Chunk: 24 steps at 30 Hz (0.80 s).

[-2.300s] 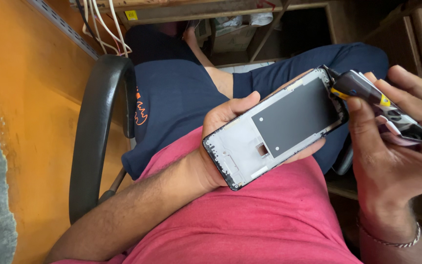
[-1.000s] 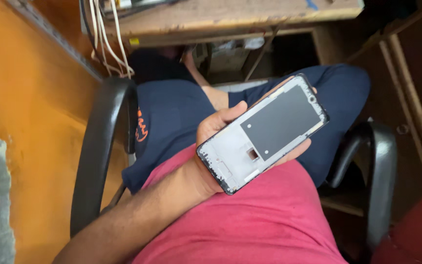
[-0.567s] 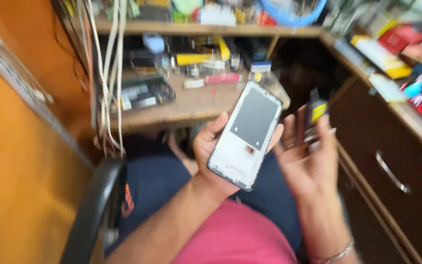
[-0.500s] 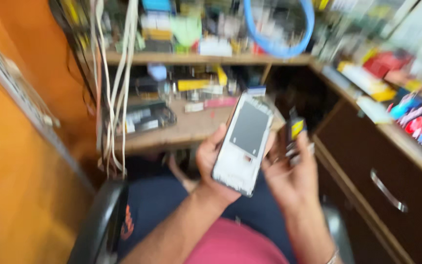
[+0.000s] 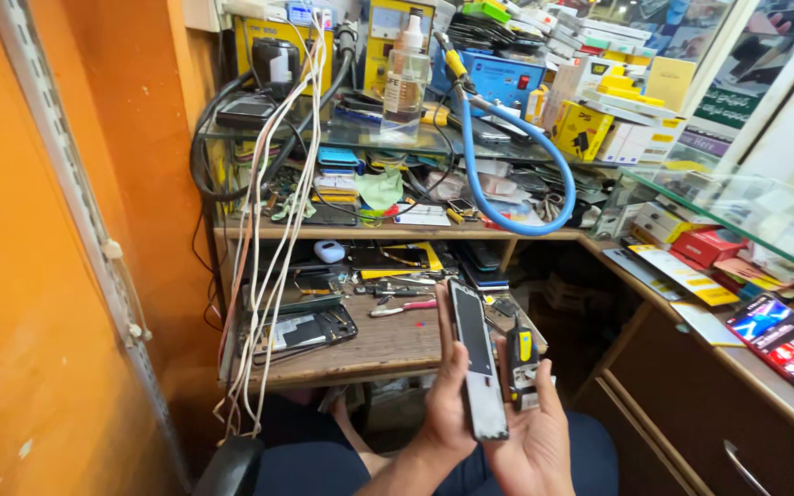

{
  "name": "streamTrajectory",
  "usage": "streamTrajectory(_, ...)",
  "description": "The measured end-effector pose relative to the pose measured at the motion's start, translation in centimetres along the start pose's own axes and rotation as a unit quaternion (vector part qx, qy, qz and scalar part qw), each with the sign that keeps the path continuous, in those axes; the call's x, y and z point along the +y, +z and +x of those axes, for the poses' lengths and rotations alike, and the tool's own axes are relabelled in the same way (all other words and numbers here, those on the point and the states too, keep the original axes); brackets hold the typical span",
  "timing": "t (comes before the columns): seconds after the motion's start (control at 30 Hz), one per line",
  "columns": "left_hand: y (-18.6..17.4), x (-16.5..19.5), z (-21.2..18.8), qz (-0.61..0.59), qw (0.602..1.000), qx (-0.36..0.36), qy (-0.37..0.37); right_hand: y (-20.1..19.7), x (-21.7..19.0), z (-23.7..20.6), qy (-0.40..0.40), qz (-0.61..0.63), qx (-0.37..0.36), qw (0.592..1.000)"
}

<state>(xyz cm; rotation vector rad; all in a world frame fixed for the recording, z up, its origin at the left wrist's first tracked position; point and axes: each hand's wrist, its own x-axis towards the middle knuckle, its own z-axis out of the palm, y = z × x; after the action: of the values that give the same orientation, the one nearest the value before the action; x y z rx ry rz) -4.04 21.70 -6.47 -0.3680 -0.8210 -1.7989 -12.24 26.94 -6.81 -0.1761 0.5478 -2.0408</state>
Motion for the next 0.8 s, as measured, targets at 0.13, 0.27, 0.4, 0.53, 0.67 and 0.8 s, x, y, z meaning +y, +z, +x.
streamTrajectory(0.13, 2.0, 1.0, -0.4, 0.083, 0.990, -0.108, 0.041, -0.1, -0.6, 0.2, 0.003, 0.025, -0.004, 1.000)
streamTrajectory(0.27, 2.7, 1.5, -0.7, 0.100, 0.989, -0.107, 0.020, -0.3, -2.0, -0.1, -0.044, 0.007, -0.001, 0.999)
streamTrajectory(0.4, 3.5, 1.2, -1.3, -0.016, 0.994, -0.099, -0.046, -0.2, -3.6, -0.3, -0.057, 0.038, 0.018, 0.997)
streamTrajectory(0.53, 4.6, 2.0, -1.5, -0.072, 0.989, -0.085, -0.093, 0.0, -4.5, -0.4, -0.105, 0.028, 0.020, 0.994)
streamTrajectory(0.67, 5.5, 3.4, -1.4, -0.100, 0.983, -0.053, -0.144, 0.0, -5.2, -0.6, -0.154, 0.028, 0.015, 0.988)
streamTrajectory(0.8, 5.9, 4.6, -1.4, -0.159, 0.967, -0.037, -0.196, 0.0, -5.7, -0.9, -0.172, -0.008, 0.012, 0.985)
